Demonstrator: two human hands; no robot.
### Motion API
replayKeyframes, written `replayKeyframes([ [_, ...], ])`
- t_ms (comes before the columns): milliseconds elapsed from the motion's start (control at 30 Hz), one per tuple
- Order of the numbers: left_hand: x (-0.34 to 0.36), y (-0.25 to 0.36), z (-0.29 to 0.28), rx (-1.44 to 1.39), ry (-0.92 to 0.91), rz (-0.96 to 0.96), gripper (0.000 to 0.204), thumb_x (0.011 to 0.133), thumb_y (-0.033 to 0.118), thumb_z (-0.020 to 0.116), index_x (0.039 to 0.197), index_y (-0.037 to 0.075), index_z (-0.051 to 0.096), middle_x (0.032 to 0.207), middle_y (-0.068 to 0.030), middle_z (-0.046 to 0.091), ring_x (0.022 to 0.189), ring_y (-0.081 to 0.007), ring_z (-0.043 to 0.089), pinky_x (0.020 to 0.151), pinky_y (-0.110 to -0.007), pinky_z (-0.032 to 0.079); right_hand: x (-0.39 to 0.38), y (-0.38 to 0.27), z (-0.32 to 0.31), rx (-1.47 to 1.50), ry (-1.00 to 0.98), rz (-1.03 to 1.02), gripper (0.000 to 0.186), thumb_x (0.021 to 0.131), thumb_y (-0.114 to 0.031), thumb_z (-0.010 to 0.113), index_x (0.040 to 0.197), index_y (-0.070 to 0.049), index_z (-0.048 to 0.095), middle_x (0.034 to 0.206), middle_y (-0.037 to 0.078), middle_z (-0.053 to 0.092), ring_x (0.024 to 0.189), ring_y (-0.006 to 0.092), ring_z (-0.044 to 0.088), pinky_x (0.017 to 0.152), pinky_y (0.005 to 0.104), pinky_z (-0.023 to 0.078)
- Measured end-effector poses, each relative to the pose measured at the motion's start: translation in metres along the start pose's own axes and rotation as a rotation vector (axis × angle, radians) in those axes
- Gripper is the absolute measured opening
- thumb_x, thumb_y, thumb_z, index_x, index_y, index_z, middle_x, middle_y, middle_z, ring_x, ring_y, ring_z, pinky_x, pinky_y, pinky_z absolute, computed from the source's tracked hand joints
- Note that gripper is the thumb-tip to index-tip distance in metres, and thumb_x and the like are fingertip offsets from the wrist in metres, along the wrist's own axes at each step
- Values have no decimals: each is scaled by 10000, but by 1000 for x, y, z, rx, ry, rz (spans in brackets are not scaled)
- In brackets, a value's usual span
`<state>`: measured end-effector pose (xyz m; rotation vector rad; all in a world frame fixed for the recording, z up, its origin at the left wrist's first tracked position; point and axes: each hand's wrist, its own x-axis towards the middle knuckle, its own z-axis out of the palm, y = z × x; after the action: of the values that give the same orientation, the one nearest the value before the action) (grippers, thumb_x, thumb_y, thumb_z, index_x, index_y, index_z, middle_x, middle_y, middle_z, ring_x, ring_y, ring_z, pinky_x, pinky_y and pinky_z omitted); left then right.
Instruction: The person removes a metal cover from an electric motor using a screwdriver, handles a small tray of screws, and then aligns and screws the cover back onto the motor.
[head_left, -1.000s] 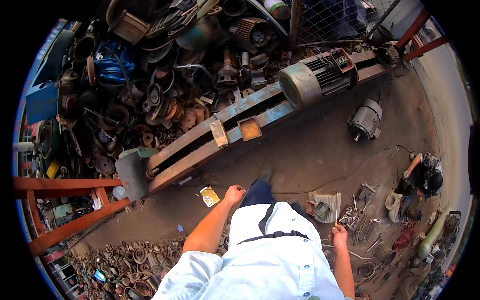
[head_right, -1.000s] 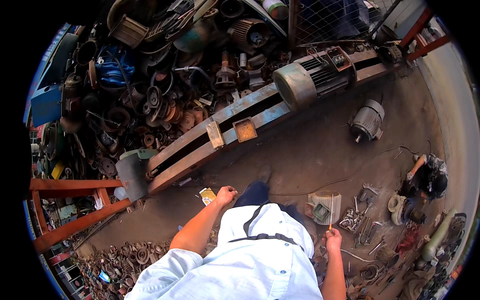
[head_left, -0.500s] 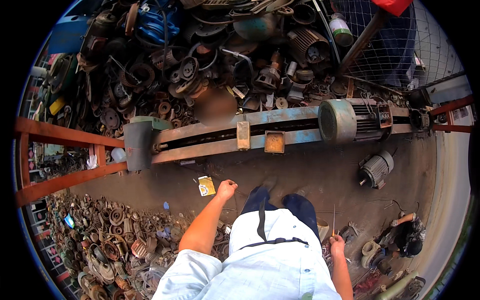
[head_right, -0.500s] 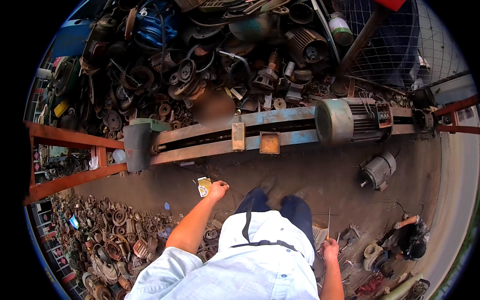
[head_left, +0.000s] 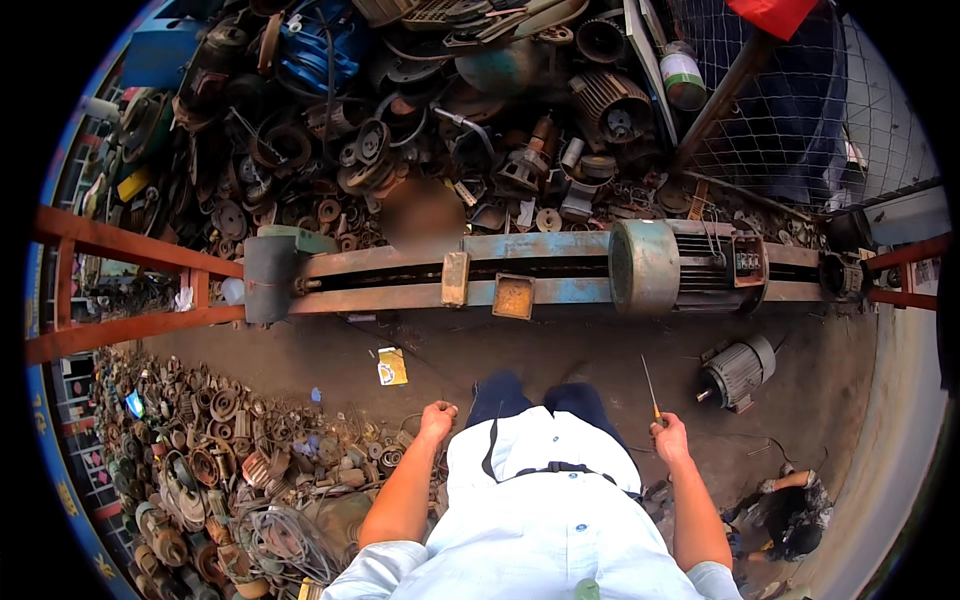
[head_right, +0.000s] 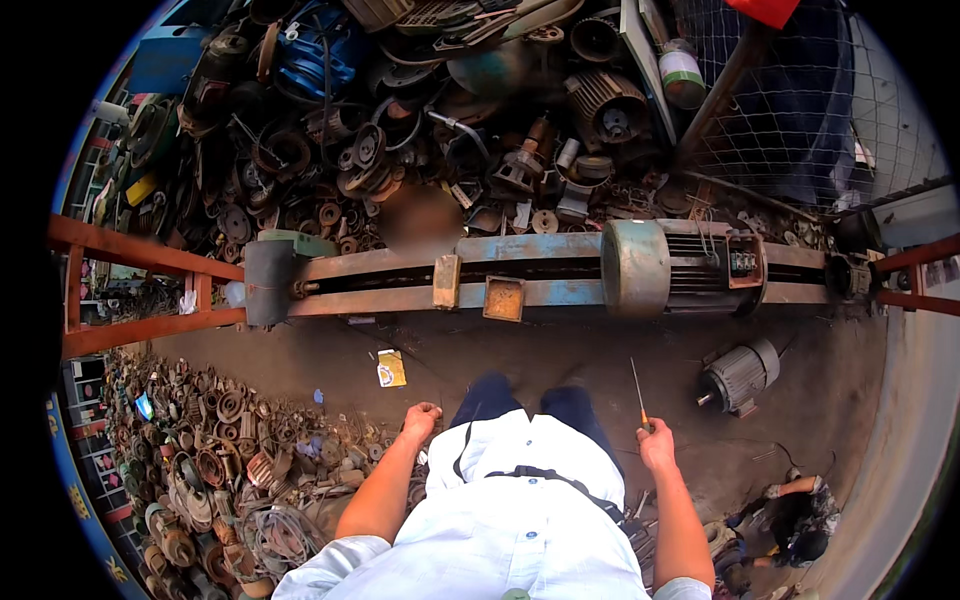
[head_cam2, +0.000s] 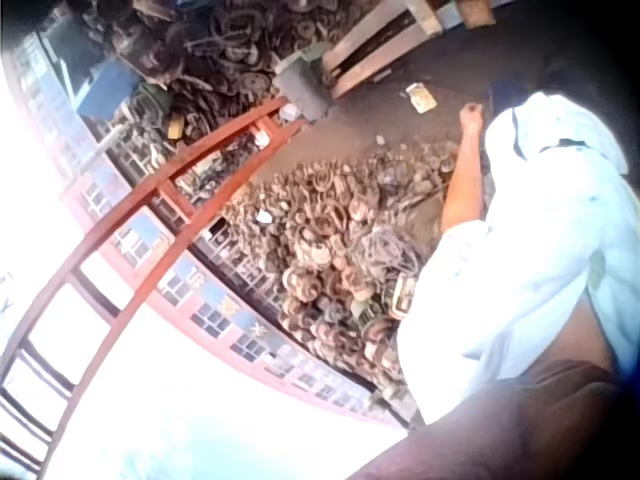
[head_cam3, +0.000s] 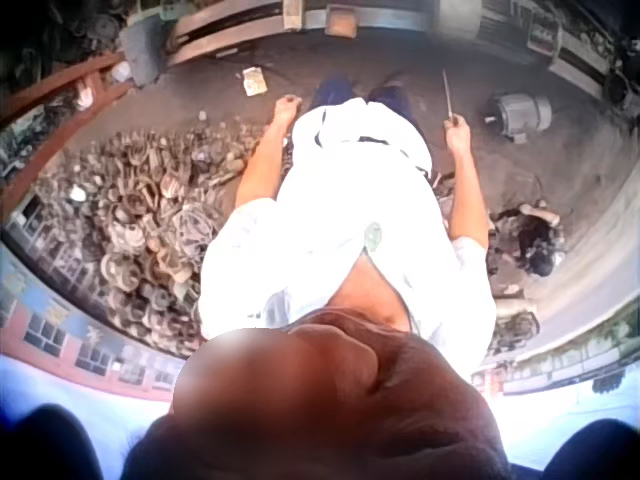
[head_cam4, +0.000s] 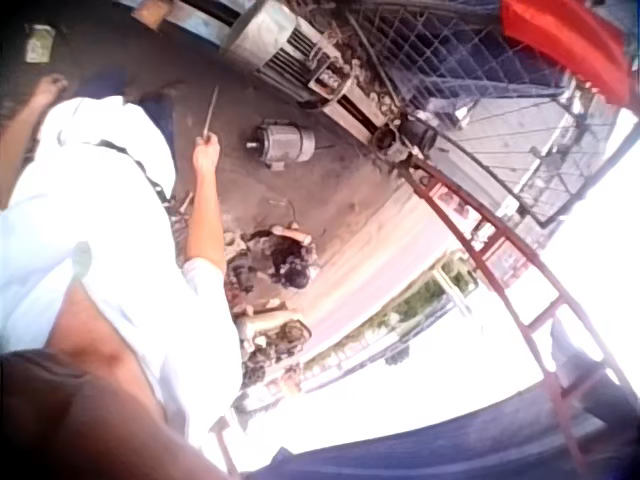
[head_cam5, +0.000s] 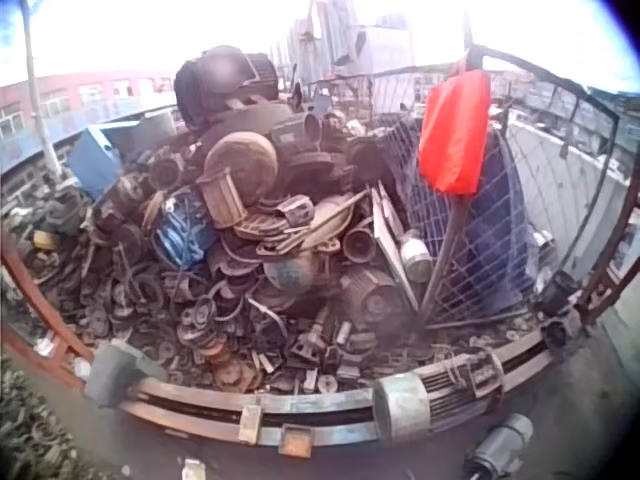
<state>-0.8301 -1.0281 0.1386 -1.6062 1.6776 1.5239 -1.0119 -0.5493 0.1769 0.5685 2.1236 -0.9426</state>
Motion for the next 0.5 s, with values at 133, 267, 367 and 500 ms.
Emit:
replayKeyframes([
  [133,-6,24,25,30,30,102,238,877,152,658,1021,-37,657,798,-68,673,658,-141,617,597,-294,498,18,-33,-25,-192,37,-234,456,856,-91,626,1294,-7,534,885,128,657,743,222,643,681,343,516],
  [267,-7,61,47,78,3,116,239,876,155,659,1011,-43,663,814,-75,681,675,-145,625,618,-298,504,1,-99,-59,-201,47,-206,479,846,-105,623,1311,-36,530,1108,224,642,1060,343,608,916,392,477],
  [367,11,68,56,131,-45,75,230,872,163,662,974,-42,670,817,-81,683,683,-150,631,627,-302,508,-3,-125,-79,-180,53,-123,485,850,-112,620,1323,-64,526,1180,258,633,1149,388,595,972,411,464],
  [500,51,69,75,200,-133,46,234,858,179,671,923,-46,671,770,-90,675,681,-156,635,635,-310,512,12,-109,-92,-156,42,-30,478,850,-112,621,1315,-58,525,1167,256,638,1125,390,605,955,417,471],
])
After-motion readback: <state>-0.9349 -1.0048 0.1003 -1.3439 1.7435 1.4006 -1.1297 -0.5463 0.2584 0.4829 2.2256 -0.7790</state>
